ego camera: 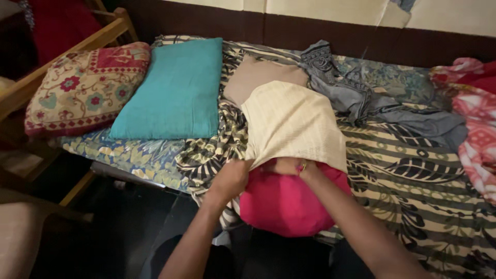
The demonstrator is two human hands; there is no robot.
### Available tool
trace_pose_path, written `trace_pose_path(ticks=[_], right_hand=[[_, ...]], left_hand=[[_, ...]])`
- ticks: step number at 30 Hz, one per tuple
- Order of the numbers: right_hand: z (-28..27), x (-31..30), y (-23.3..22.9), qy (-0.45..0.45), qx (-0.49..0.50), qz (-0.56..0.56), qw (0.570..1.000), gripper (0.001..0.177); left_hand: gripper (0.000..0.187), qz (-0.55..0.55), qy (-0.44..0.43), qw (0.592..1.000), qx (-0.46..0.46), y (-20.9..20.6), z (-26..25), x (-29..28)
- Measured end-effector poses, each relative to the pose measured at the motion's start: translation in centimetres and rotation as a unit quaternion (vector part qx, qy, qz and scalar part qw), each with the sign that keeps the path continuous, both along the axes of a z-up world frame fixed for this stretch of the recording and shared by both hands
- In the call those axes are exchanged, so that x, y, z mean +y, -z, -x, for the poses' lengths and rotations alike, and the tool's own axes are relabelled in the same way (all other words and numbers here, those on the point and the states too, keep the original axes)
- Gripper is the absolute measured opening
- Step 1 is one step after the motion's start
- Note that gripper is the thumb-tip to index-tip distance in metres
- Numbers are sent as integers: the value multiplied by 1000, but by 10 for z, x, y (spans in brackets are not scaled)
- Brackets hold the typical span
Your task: The person puts a pillowcase on a pillow by inserting the pillow into the opening and pulling the white fabric over it on a bed.
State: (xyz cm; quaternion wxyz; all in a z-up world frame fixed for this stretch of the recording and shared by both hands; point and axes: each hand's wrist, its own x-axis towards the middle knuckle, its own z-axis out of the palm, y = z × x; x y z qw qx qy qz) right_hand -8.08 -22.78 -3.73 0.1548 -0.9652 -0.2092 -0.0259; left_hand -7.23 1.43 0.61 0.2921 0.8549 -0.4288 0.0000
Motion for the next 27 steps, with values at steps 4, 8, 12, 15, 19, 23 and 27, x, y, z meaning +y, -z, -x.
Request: trace_pose_path(ticks=[4,8,12,15,19,23,27], right_hand=[[-18,-39,38,105,-6,85,991,63],[-12,-90,52,223,-132,9,966,60],[-14,-142,72,298,-191,-112,929,57],[-23,-178,93,331,-195,-200,901,56],[-30,-207,122,359,-165,-350,850,53],[-30,-225,126,339,-94,-549,758,51],[-20,-228,132,309,34,-715,626,48]], left_hand=[[36,-49,-47,996,58,-17,10,9],[35,-106,-113,988,9,-29,14,-4],[67,-3,-61,994,-90,-36,19,-46],[69,72,2,989,-133,-32,30,-93],[59,137,24,975,-172,-27,38,-146],[43,135,15,974,-182,-21,30,-183],[38,83,28,988,-128,-16,30,-210]])
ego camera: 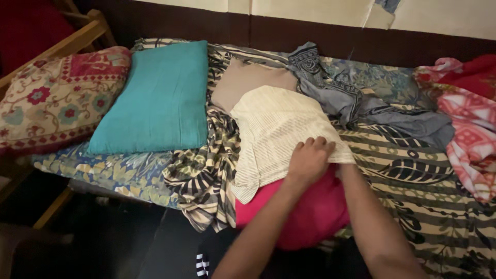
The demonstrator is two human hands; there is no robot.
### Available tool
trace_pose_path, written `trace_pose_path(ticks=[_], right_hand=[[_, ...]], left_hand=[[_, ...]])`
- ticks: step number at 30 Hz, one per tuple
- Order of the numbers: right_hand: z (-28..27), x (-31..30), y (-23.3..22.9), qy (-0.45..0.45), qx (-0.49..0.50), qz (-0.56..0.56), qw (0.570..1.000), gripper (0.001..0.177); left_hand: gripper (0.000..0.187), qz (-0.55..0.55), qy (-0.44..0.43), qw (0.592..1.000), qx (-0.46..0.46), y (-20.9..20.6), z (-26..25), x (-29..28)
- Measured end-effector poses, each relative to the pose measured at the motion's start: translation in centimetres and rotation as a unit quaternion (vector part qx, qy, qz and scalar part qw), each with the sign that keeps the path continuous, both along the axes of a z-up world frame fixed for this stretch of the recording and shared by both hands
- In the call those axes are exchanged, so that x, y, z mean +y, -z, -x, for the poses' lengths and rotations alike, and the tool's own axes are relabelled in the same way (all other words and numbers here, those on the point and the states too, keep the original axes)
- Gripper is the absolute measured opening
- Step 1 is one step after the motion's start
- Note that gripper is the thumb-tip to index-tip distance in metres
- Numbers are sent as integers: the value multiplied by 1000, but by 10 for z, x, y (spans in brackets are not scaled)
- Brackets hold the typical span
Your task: The person puts a pillowcase on a pillow by inserting the pillow into the opening and pulling the white fabric over it on a bed.
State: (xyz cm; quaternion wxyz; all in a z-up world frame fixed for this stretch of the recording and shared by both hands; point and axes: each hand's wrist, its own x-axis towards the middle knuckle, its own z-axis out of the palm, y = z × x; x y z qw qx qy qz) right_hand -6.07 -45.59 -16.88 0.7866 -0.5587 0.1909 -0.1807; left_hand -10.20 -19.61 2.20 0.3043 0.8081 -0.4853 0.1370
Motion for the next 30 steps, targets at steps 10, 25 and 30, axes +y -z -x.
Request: trace_pose_path(ticks=[10,25,30], right_hand=[[-1,35,31,-38,-16,-21,999,44],[-24,77,-2,-85,7,335,938,41],[-18,13,1,-41,-26,279,959,40]], left_hand=[[19,43,38,998,-35,-22,7,16],[36,-42,147,985,-75,12,11,81],[78,-14,-24,999,-24,3,-28,108]])
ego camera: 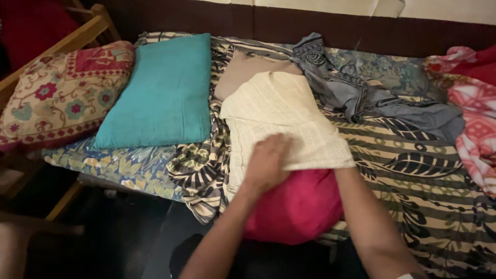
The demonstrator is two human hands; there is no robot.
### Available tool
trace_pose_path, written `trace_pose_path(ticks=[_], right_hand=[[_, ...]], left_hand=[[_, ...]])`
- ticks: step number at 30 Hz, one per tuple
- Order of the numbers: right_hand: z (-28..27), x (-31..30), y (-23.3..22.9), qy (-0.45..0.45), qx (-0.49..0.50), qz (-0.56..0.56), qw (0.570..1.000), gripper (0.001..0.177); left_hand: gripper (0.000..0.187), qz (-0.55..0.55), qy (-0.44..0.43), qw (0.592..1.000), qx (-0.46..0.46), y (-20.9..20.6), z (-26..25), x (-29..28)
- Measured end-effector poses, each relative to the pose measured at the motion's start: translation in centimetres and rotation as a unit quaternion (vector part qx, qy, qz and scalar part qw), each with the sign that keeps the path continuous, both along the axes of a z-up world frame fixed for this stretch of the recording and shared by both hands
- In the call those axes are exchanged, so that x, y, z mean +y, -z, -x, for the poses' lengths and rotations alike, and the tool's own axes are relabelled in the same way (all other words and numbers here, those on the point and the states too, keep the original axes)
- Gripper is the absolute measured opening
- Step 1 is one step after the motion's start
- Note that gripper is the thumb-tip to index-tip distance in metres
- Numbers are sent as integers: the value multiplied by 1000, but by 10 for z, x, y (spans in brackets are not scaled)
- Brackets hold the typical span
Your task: The person puts a pillowcase on a pillow by inserting the pillow into the opening and pulling the white fabric over it on a bed.
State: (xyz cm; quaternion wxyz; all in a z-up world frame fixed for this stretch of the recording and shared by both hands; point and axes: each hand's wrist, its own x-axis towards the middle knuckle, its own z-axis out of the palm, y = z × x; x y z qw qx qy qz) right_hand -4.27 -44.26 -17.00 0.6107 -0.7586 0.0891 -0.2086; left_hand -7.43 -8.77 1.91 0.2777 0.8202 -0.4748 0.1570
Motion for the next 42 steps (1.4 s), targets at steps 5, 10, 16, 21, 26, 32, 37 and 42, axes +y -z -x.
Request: trace_pose_path(ticks=[5,10,16,21,26,32,37,42], right_hand=[[-17,3,9,7,53,-31,998,39],[-28,20,1,20,74,-7,997,39],[-26,17,-38,36,-7,21,999,38],[-21,-2,-53,24,-46,15,999,37],[-7,27,-32,42,74,8,996,36],[-14,32,-43,28,39,26,998,35],[-34,2,-32,19,70,426,902,22],[-7,-26,-10,-1,-67,133,989,46]], left_hand=[[128,-97,-218,922,306,0,-46,27],[128,53,-239,853,462,46,-98,29],[112,289,-101,884,352,32,-97,19],[104,355,-91,911,187,-6,-50,15],[115,-33,-241,921,304,31,-78,21],[138,-17,-229,867,443,52,-110,22],[128,60,-168,936,304,43,-103,14],[98,146,-22,954,262,10,-85,26]])
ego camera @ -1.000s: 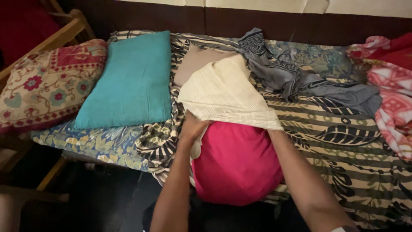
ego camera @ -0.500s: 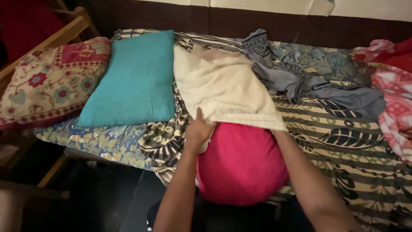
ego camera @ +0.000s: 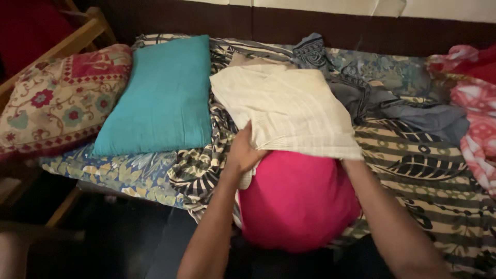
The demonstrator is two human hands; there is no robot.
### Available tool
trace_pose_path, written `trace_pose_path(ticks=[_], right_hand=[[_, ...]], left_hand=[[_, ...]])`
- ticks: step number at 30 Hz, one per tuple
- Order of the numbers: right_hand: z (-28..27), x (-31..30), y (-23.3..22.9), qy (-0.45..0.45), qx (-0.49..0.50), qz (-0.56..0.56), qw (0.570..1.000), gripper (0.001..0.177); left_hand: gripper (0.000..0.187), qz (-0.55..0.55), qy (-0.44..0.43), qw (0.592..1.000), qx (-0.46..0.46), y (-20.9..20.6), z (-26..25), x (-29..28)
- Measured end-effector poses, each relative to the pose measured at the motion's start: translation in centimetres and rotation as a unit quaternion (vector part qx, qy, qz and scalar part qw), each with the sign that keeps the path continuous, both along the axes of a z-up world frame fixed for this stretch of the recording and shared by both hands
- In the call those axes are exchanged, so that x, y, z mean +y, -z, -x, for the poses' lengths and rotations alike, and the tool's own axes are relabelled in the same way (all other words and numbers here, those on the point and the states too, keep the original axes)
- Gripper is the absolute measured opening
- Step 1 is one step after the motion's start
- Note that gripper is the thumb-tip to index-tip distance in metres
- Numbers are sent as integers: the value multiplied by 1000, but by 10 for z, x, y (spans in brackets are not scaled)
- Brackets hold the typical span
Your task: The person puts a pillowcase on a pillow by inserting the pillow into the opening and pulling the white fabric over it on a bed.
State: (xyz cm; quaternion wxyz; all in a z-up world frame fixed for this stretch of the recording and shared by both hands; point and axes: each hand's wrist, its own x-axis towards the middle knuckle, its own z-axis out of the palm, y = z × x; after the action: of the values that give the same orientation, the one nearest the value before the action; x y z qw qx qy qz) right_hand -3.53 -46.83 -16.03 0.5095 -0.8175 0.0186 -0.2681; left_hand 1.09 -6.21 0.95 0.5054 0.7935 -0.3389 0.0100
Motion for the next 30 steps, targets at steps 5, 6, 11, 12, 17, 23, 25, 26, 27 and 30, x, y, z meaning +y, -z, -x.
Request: trace_pose_path(ticks=[5,6,11,12,17,23,25,26,27,30], right_hand=[[35,29,10,156,246,-432,854,45],[36,33,5,154,239,-412,866,45],[-1,38,-35,112,121,-320,933,47],[-7,38,-37,98,83,-277,952,47],[-18,45,-16,51,68,-133,987,47],[-17,28,2,31,95,-88,991,48],[-16,21,2,23,102,-84,991,48],[-17,19,2,19,104,-81,991,48],[-18,16,1,12,108,-77,991,48],[-16,18,0,-7,113,-67,991,48]], left_hand=[[63,-242,-86,966,-24,-1,17,3],[54,-247,-104,961,-66,0,22,3],[41,-136,9,985,-103,-12,24,-8],[42,-104,59,987,-108,-12,27,-9],[34,-237,120,958,-107,-21,46,14],[45,-244,-4,969,-38,-47,50,7],[55,-189,16,977,-96,-45,54,-14],[57,-171,43,975,-134,-42,60,-28],[60,-151,69,971,-170,-37,68,-42],[68,-85,125,968,-200,-31,91,-83]])
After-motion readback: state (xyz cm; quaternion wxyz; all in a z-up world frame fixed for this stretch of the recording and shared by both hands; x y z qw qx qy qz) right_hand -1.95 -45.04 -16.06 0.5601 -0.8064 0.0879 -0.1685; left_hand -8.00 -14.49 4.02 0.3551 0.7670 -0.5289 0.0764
